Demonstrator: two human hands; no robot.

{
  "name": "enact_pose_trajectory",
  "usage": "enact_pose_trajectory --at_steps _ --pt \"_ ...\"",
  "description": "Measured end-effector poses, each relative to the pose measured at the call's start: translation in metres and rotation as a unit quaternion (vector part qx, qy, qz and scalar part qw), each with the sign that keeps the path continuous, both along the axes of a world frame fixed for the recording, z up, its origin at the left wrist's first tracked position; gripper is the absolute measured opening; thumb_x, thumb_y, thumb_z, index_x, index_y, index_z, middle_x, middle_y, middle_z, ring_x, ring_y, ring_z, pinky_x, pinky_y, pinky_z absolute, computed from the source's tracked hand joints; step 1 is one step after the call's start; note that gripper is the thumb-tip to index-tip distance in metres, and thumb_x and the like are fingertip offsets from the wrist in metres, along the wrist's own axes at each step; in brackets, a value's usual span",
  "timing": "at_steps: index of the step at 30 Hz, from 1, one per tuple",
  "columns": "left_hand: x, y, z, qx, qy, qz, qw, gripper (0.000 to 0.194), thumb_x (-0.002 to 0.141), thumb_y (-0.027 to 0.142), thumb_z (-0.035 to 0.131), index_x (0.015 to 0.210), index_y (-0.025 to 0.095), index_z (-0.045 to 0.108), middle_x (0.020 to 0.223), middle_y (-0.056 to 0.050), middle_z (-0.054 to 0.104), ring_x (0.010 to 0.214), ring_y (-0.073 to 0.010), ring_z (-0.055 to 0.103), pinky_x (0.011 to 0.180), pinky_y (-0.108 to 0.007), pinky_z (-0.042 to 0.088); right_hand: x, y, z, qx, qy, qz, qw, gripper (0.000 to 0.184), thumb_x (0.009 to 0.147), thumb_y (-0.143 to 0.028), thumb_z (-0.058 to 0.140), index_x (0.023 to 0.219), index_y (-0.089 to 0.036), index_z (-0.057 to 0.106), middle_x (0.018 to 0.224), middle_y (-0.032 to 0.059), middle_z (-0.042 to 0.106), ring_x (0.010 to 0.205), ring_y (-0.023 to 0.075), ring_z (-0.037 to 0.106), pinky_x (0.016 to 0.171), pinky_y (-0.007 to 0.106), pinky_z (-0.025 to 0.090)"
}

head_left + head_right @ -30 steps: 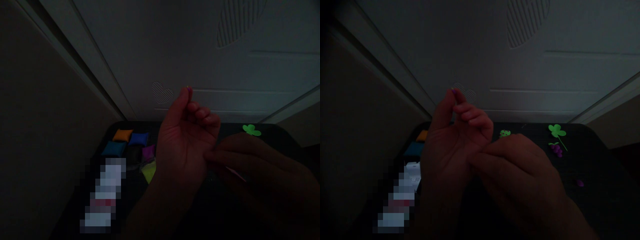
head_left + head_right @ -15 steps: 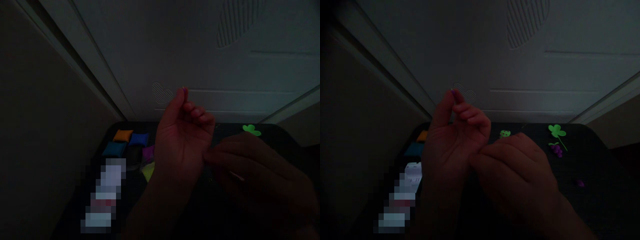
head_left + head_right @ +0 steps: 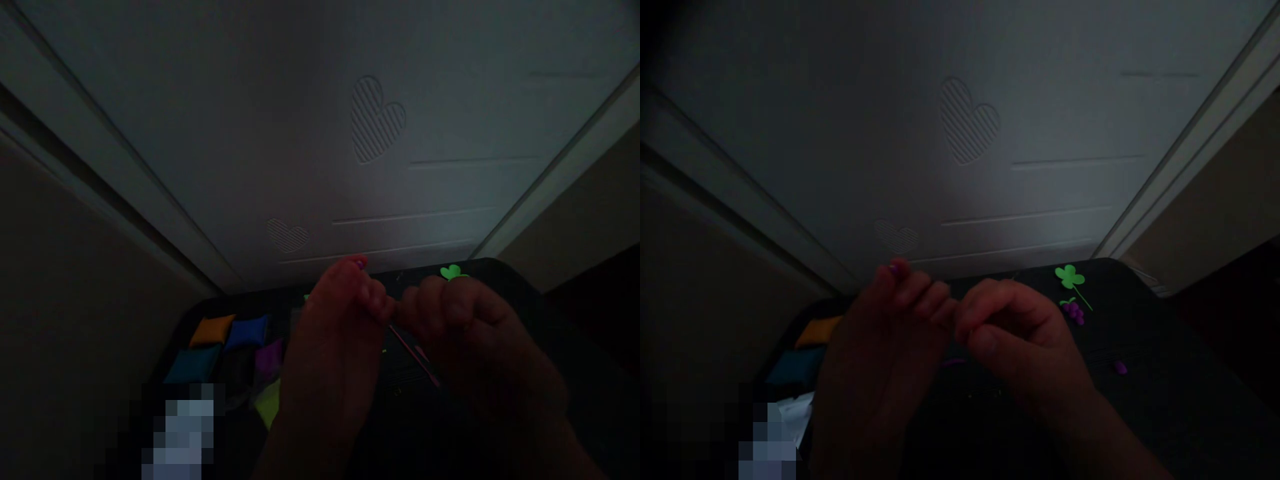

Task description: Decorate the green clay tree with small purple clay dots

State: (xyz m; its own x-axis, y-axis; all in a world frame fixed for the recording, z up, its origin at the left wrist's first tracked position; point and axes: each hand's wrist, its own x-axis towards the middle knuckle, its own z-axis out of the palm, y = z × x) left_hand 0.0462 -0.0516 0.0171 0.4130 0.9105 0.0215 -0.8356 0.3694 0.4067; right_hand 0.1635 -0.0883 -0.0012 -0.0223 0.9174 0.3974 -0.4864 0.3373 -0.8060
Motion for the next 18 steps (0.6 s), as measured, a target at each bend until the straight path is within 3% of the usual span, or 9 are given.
enact_pose_trajectory --at_steps 10,18 --pt "0.003 -0.014 0.0 0.052 0.054 -0.034 0.997 0.005 0.073 0.022 0.057 0.073 0.019 0.06 0.058 0.003 0.046 0.059 -0.0065 0.043 0.06 -0.021 0.037 0.013 -0.005 0.002 0.038 -0.003 -0.014 0.999 0.007 0.071 -0.027 0.06 0.077 -0.025 0.06 0.069 -0.0024 0.046 0.066 0.0109 0.043 0.062 0.028 0.036" --pt "0.011 -0.026 0.006 0.024 0.103 -0.074 0.992 0.007 0.07 0.025 0.061 0.069 0.02 0.065 0.054 0.002 0.044 0.055 -0.0074 0.041 0.056 -0.022 0.036 0.013 -0.021 0.013 0.074 -0.104 -0.132 0.983 0.012 0.075 -0.018 0.056 0.084 -0.025 0.06 0.077 -0.001 0.052 0.08 0.012 0.049 0.073 0.027 0.042"
